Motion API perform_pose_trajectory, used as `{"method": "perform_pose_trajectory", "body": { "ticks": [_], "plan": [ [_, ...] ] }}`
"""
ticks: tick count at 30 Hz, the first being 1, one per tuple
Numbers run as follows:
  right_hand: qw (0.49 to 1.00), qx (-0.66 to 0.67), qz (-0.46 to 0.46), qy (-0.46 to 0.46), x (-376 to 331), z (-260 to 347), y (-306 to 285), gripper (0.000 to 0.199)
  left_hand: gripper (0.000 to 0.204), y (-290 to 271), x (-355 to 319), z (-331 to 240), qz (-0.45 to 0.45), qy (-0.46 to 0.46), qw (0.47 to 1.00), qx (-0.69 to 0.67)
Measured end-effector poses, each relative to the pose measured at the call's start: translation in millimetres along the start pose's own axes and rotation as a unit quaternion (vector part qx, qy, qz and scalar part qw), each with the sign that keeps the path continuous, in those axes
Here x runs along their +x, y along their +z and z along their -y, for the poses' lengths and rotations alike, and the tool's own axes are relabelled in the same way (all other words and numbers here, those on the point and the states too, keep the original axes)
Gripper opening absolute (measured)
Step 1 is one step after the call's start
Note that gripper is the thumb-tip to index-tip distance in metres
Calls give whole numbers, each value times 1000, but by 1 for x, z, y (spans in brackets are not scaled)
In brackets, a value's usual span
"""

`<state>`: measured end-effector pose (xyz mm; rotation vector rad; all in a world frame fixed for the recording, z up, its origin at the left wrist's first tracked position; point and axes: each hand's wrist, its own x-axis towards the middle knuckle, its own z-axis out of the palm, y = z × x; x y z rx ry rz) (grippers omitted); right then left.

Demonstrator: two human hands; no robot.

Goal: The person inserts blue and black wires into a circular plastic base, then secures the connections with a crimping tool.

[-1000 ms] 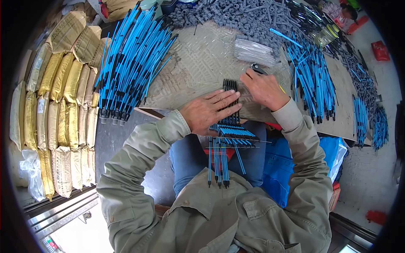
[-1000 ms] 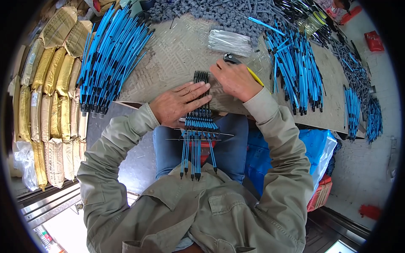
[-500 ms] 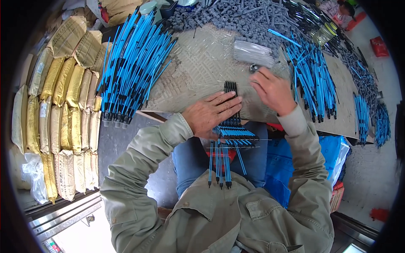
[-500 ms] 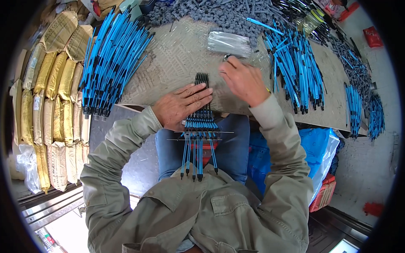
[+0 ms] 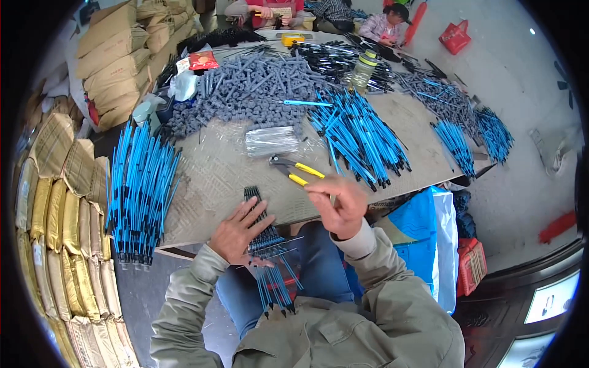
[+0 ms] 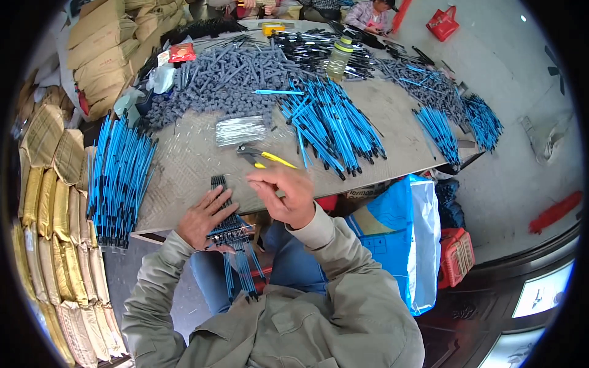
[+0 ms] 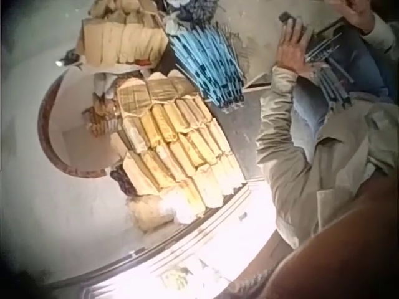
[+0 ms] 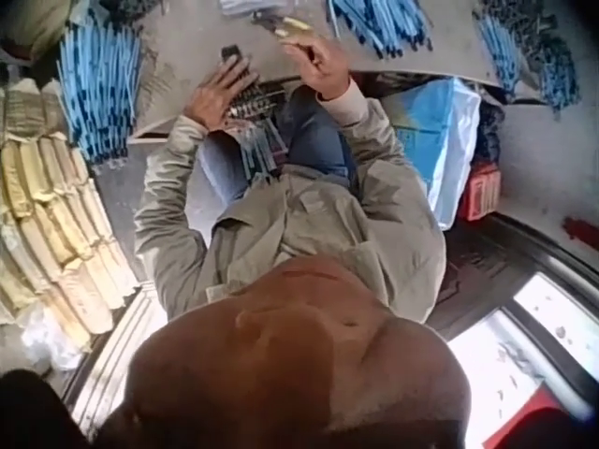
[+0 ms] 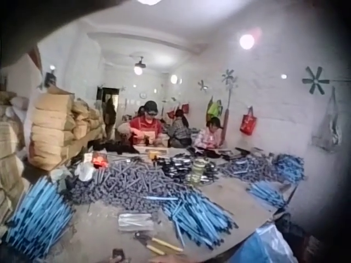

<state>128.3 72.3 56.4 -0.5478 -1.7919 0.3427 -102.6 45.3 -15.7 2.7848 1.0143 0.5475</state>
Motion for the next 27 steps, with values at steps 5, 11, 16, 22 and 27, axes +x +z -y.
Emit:
{"method": "perform_pose_trajectory", "body": {
  "ticks": [5,11,16,22,27],
  "plan": [
    [980,28,10,195,-72,-58,20,7,90,7,-1,6,-12,4,1000,6],
    [966,4,57,253,-84,-83,33,6,89,15,-4,4,-25,3,1000,-1],
    [975,-64,31,212,-80,-77,38,7,89,17,-5,5,-38,8,999,3],
    [974,-153,35,162,-74,-70,44,6,89,17,-3,9,-41,10,999,3],
    [982,-163,35,92,-77,-67,46,4,88,20,-10,5,-48,0,999,2]
  ]
}}
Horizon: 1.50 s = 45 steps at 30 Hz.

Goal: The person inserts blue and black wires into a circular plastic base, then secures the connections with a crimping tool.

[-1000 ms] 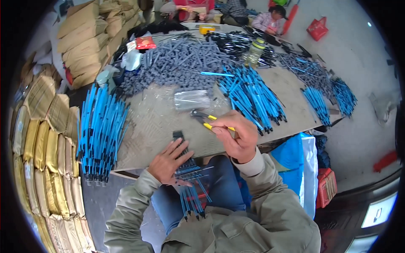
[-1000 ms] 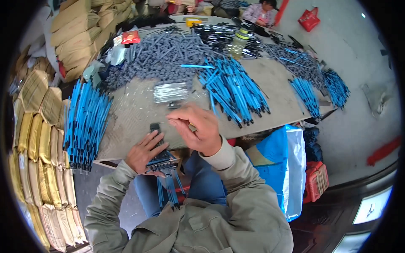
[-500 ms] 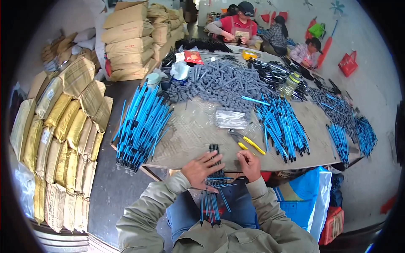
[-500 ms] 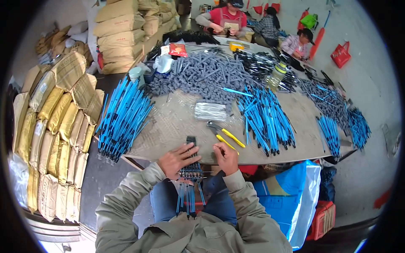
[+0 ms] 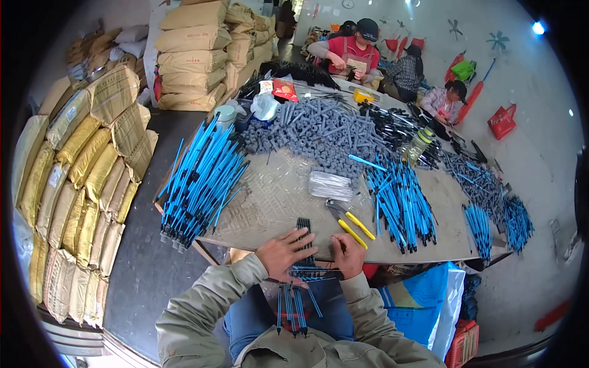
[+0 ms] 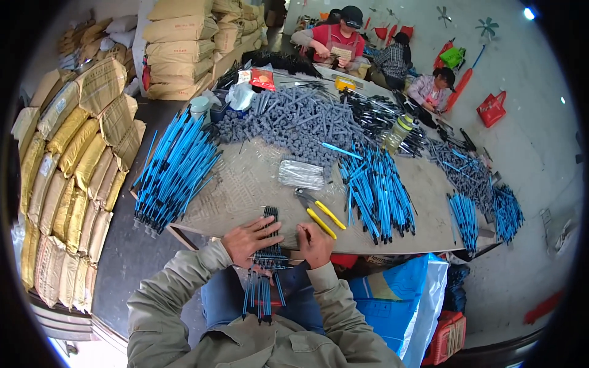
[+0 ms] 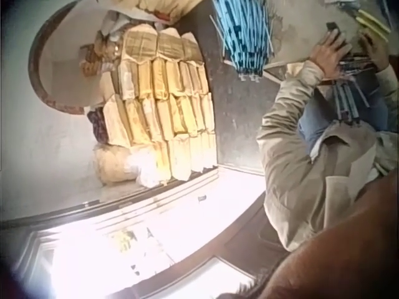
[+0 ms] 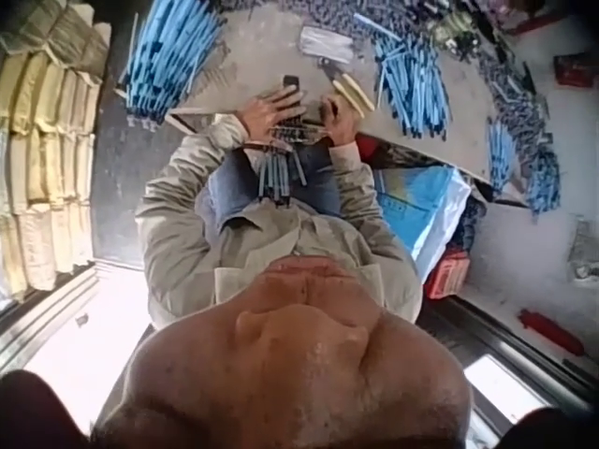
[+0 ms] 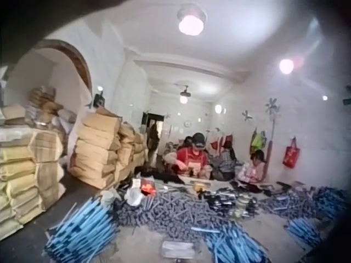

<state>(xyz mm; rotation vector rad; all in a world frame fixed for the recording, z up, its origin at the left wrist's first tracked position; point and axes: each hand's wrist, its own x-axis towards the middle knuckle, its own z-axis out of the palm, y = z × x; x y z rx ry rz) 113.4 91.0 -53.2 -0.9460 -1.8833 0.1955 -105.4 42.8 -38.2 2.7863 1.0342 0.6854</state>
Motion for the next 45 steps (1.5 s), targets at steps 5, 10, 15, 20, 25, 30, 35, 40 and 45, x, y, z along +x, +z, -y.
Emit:
{"method": "perform_pose_trajectory", "body": {
  "ticks": [5,10,15,20,25,30,35,40,45],
  "plan": [
    [999,-17,19,38,-3,0,-6,6,87,3,4,-1,-13,2,1000,3],
    [998,14,17,52,12,0,1,6,87,-1,8,10,-23,3,1000,2],
    [1000,0,9,24,3,-3,-3,5,87,6,6,3,-20,-4,1000,-1],
    [999,7,13,43,2,4,-3,6,86,2,3,2,-19,-1,1000,-6],
    [999,-17,17,21,-12,2,-4,5,84,6,-1,-7,-33,-1,999,-2],
    [982,96,83,139,5,-26,-18,20,83,14,1,3,-59,9,998,4],
    [919,392,-2,31,44,37,-92,7,82,10,15,18,-45,8,999,15],
    [943,38,223,-245,34,106,-101,28,74,12,3,16,-27,6,999,36],
    [928,-83,221,-289,20,117,-74,40,68,11,5,12,-34,7,999,33]
  ]
}}
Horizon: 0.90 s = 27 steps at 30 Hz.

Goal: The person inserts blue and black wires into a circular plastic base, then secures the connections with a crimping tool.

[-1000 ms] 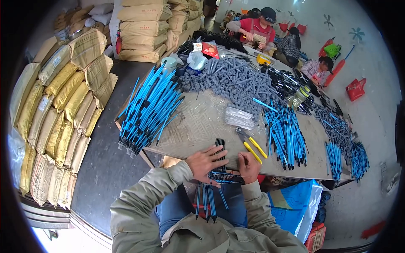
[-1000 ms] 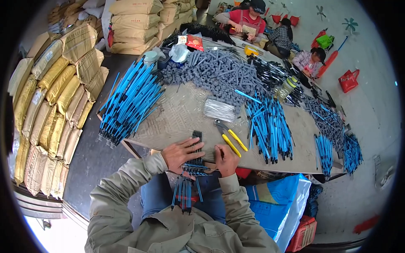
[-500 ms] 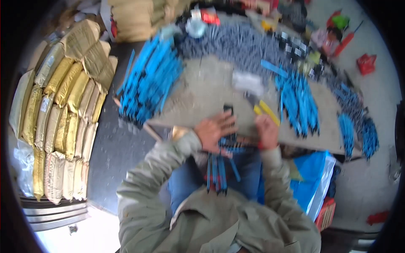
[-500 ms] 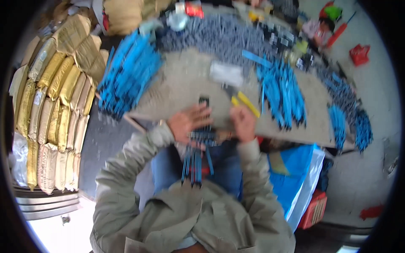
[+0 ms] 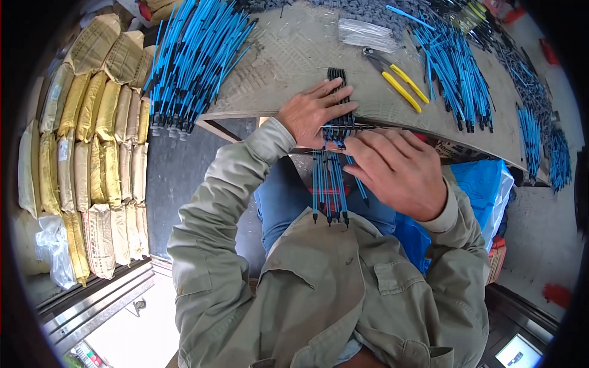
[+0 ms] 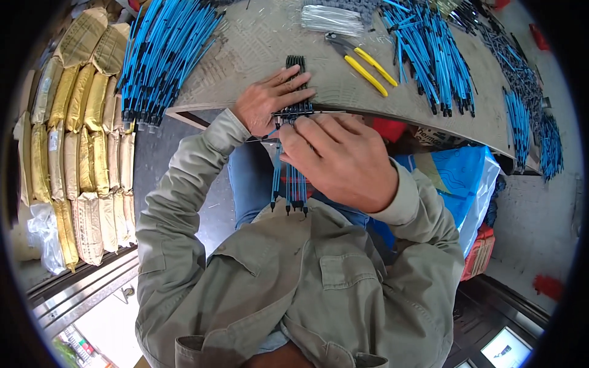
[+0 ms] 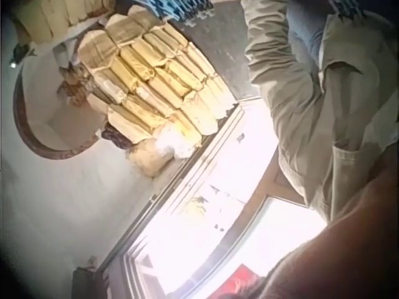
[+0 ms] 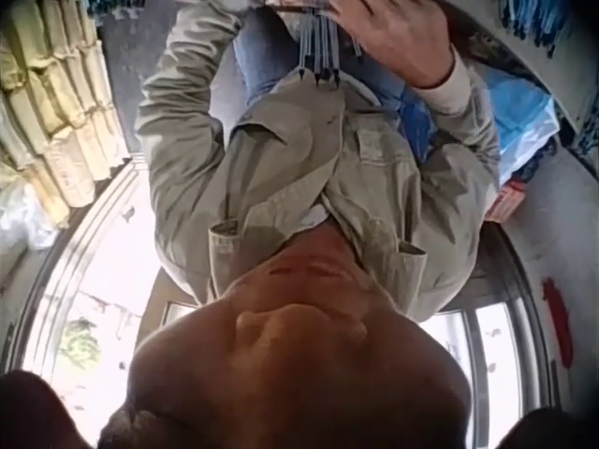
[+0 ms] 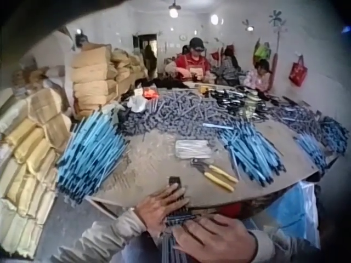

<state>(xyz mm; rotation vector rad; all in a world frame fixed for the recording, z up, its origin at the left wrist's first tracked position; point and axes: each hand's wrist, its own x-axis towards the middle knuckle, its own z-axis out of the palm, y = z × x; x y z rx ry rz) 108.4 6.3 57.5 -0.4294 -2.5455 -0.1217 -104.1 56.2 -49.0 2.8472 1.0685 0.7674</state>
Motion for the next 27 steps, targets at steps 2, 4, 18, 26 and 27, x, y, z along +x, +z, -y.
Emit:
{"method": "perform_pose_trajectory", "body": {
  "ticks": [2,4,18,26,27],
  "plan": [
    [995,-71,65,18,0,2,-1,43,75,2,5,0,-5,7,1000,-9],
    [987,-117,109,23,-2,6,0,48,76,4,8,-2,-5,11,1000,-11],
    [995,-101,-19,-1,1,8,24,24,63,-6,7,-5,1,-10,999,-50],
    [997,-71,-22,26,14,-8,4,14,72,6,3,0,-10,-10,999,-40],
    [997,-67,-24,20,14,-8,2,14,72,8,1,-1,-10,-17,999,-36]
  ]
}}
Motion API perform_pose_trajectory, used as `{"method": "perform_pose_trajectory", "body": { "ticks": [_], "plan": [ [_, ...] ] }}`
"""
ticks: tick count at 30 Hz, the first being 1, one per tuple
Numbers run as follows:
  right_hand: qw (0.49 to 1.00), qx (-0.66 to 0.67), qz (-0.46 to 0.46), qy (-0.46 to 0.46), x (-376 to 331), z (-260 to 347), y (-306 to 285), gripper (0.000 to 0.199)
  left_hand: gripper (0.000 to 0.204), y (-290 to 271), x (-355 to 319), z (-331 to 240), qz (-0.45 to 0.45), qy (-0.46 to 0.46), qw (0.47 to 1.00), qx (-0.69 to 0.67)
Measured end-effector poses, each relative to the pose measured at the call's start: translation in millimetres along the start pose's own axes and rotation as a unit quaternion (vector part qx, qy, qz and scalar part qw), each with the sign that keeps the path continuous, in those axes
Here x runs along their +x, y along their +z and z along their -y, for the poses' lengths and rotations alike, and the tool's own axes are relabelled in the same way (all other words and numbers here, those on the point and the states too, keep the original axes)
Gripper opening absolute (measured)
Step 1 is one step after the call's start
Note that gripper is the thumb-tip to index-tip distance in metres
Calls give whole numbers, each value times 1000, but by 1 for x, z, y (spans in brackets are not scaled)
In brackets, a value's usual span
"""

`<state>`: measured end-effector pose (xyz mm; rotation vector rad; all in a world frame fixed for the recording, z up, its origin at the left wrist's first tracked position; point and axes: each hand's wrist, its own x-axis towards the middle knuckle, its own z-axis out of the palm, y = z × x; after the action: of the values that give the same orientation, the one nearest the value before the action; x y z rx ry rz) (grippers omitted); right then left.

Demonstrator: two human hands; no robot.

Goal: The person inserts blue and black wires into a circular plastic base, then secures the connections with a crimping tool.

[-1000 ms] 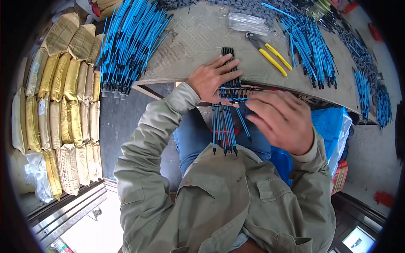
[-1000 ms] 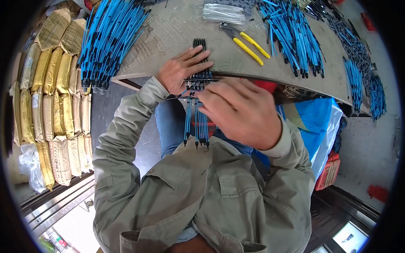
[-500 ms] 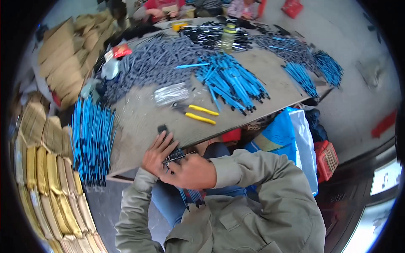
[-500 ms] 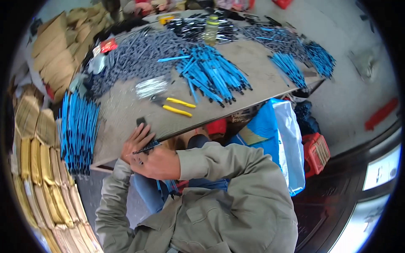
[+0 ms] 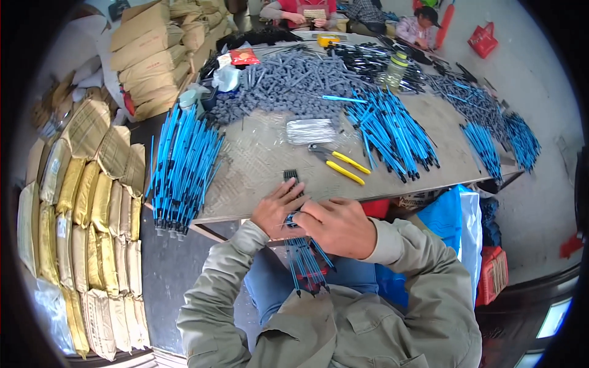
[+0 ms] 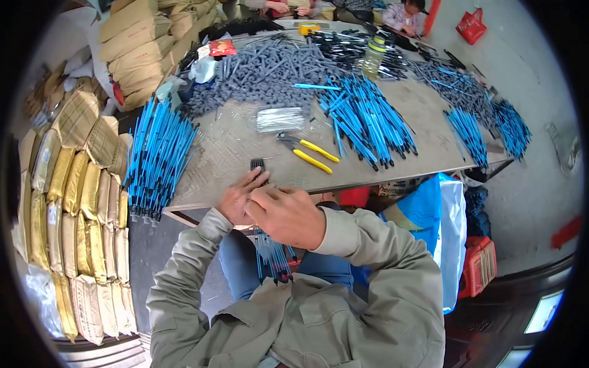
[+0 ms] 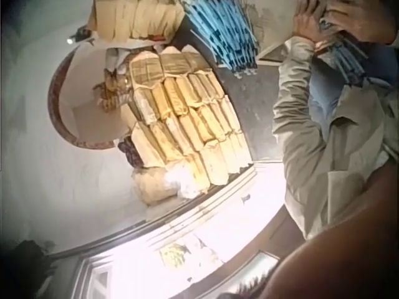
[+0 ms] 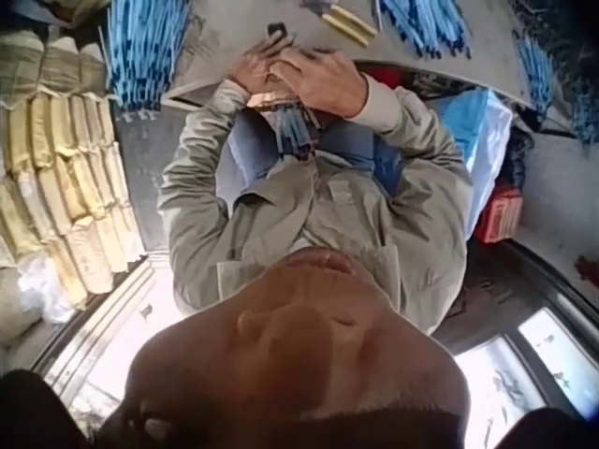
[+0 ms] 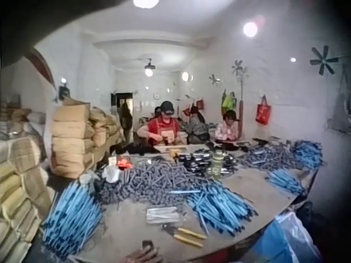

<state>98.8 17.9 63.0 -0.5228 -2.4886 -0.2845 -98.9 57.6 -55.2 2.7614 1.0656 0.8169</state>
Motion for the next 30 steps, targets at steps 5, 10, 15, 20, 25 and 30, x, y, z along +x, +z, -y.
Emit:
{"method": "perform_pose_trajectory", "body": {
  "ticks": [5,10,15,20,25,30],
  "plan": [
    [999,-13,9,-37,5,0,-2,16,71,3,-5,0,0,-8,1000,8],
    [996,-64,-4,-69,5,-1,-5,20,69,0,-1,-3,5,-12,1000,15],
    [993,-80,-10,-84,1,-1,-5,24,68,3,-1,1,-6,-5,999,36],
    [994,-82,-60,-51,-11,0,-8,23,66,5,0,-5,2,-16,1000,26],
    [975,165,-147,-28,-46,-20,-9,41,61,0,-8,-6,-40,-25,999,-22],
    [904,278,-158,284,-80,-37,50,65,61,-2,13,-5,-26,-41,999,-9]
  ]
}}
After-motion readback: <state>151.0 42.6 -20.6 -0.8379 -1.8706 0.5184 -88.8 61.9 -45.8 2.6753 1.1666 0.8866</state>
